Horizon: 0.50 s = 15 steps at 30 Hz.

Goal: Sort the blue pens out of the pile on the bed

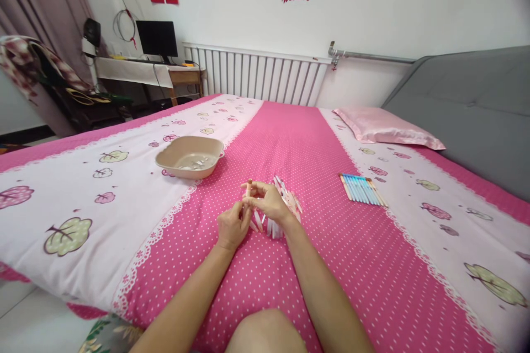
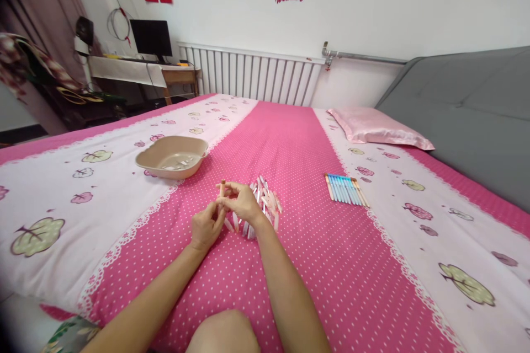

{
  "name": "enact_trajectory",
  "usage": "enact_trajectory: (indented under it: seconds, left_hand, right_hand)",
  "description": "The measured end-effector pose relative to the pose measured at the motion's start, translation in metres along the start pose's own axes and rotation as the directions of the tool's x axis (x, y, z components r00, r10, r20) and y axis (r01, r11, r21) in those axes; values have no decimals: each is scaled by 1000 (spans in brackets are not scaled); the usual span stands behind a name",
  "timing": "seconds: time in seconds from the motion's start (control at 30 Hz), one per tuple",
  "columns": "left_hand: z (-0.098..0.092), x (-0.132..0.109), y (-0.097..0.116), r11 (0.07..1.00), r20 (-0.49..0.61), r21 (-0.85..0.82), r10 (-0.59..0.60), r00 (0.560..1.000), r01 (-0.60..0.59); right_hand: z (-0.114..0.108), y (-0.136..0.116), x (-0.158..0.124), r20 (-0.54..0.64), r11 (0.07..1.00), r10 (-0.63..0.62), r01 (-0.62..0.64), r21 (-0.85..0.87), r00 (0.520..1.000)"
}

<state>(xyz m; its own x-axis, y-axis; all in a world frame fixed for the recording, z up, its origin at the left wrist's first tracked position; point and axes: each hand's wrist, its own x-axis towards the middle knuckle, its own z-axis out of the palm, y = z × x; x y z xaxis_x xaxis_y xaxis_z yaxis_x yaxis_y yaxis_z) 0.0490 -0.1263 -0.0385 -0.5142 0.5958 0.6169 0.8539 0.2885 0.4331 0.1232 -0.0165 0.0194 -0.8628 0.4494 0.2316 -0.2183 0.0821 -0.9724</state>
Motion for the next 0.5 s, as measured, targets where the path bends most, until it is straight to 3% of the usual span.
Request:
enact_trajectory:
  seconds: [0.2, 0.5]
  left_hand:
    - [-4, 3, 3, 993, 72, -113, 33, 997, -25]
    - [-2, 5, 1, 991, 96, -96, 97, 991, -88]
  right_hand:
    - [-11, -3, 0, -65, 992, -23, 31, 120, 998]
    - [-12, -5, -2, -48, 993, -20, 25, 117, 999]
